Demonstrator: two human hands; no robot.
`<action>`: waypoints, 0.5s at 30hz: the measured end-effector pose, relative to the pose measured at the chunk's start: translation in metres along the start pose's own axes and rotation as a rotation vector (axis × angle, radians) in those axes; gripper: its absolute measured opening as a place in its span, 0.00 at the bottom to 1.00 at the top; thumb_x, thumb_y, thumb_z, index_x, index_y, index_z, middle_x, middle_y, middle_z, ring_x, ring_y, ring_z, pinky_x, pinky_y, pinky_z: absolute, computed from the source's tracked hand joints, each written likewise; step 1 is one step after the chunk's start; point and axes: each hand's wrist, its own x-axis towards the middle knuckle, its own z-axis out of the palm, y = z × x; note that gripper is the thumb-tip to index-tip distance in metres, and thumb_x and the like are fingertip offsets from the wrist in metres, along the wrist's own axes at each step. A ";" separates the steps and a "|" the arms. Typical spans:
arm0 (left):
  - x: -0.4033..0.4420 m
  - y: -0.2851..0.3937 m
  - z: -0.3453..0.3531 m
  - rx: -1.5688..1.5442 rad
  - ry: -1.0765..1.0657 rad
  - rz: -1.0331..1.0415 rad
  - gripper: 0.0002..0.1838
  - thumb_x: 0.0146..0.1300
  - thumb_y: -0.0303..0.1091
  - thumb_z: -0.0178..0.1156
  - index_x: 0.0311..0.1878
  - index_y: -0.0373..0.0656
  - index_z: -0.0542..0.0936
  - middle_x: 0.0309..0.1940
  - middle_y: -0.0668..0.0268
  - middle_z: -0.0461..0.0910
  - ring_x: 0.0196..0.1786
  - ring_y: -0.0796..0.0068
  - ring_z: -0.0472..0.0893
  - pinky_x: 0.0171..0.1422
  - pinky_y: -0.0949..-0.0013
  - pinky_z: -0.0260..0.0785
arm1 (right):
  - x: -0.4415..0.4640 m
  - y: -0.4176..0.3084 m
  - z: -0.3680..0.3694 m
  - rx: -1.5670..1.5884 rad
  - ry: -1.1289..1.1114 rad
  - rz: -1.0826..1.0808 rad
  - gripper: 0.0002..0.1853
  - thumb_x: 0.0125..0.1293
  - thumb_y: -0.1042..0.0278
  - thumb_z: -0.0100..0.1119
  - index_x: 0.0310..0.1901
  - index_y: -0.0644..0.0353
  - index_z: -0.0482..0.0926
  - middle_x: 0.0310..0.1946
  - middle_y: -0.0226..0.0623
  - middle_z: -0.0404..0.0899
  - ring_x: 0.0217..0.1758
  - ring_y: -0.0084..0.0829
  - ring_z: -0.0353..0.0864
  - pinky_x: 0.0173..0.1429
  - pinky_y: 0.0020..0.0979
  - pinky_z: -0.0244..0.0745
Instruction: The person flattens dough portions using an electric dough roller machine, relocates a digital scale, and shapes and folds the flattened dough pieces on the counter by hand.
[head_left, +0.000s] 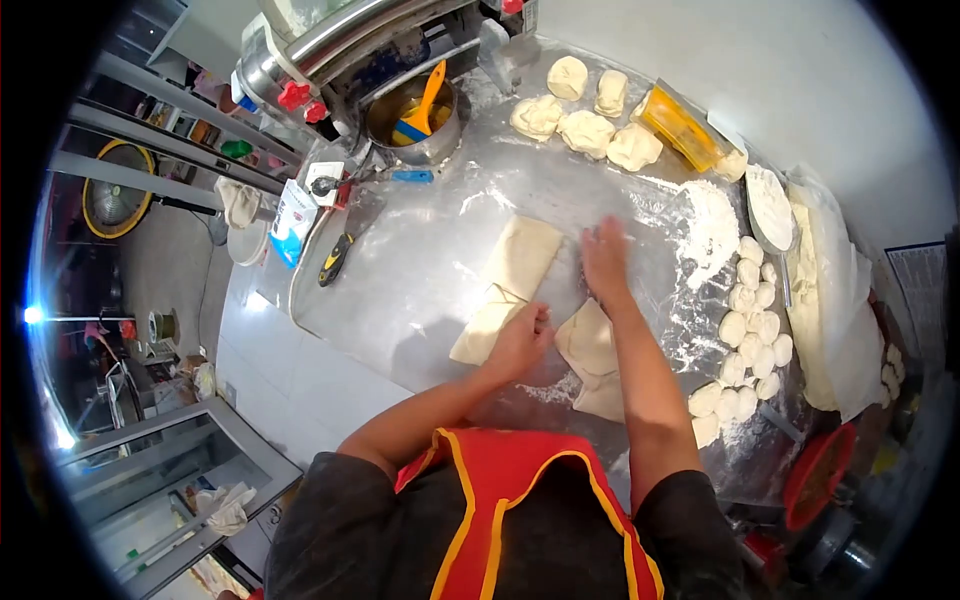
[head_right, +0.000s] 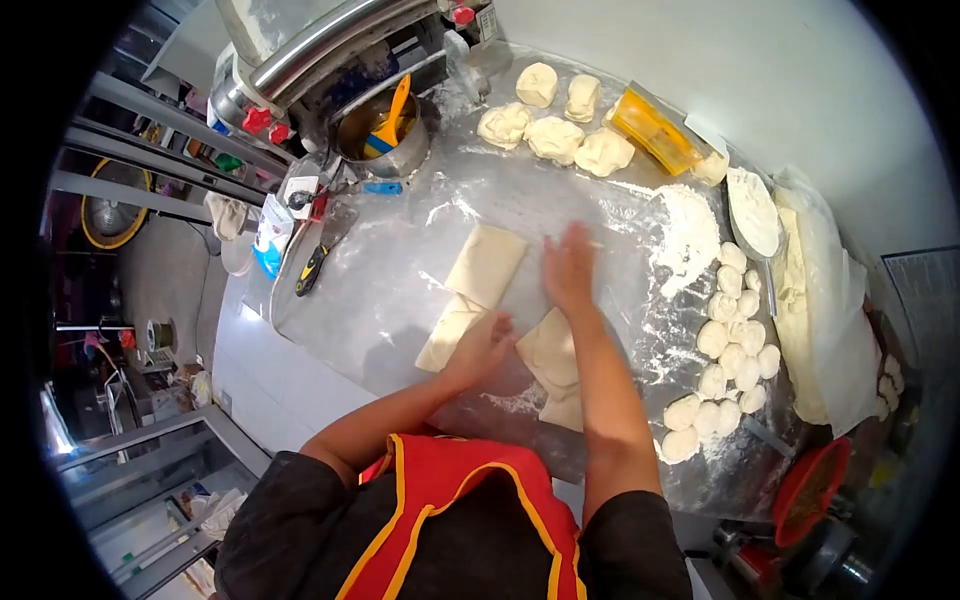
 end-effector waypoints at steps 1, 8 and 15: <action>0.002 0.000 -0.001 -0.043 -0.043 -0.044 0.22 0.58 0.33 0.60 0.54 0.35 0.69 0.42 0.55 0.77 0.45 0.65 0.78 0.46 0.64 0.70 | -0.004 -0.010 -0.012 0.165 -0.019 0.041 0.31 0.63 0.58 0.52 0.62 0.71 0.61 0.64 0.57 0.59 0.68 0.48 0.59 0.70 0.38 0.52; 0.017 0.020 0.016 0.219 -0.288 -0.171 0.29 0.52 0.45 0.64 0.51 0.32 0.71 0.38 0.52 0.78 0.41 0.58 0.78 0.45 0.62 0.70 | -0.111 0.036 -0.113 0.263 -0.292 0.243 0.20 0.48 0.67 0.69 0.40 0.67 0.74 0.37 0.46 0.78 0.42 0.40 0.77 0.45 0.39 0.71; 0.021 0.002 0.037 0.430 -0.239 0.321 0.21 0.53 0.45 0.59 0.43 0.38 0.74 0.41 0.49 0.76 0.46 0.49 0.75 0.48 0.52 0.67 | -0.139 0.060 -0.093 0.303 -0.456 0.113 0.13 0.46 0.74 0.70 0.31 0.63 0.75 0.22 0.27 0.73 0.25 0.21 0.68 0.30 0.27 0.68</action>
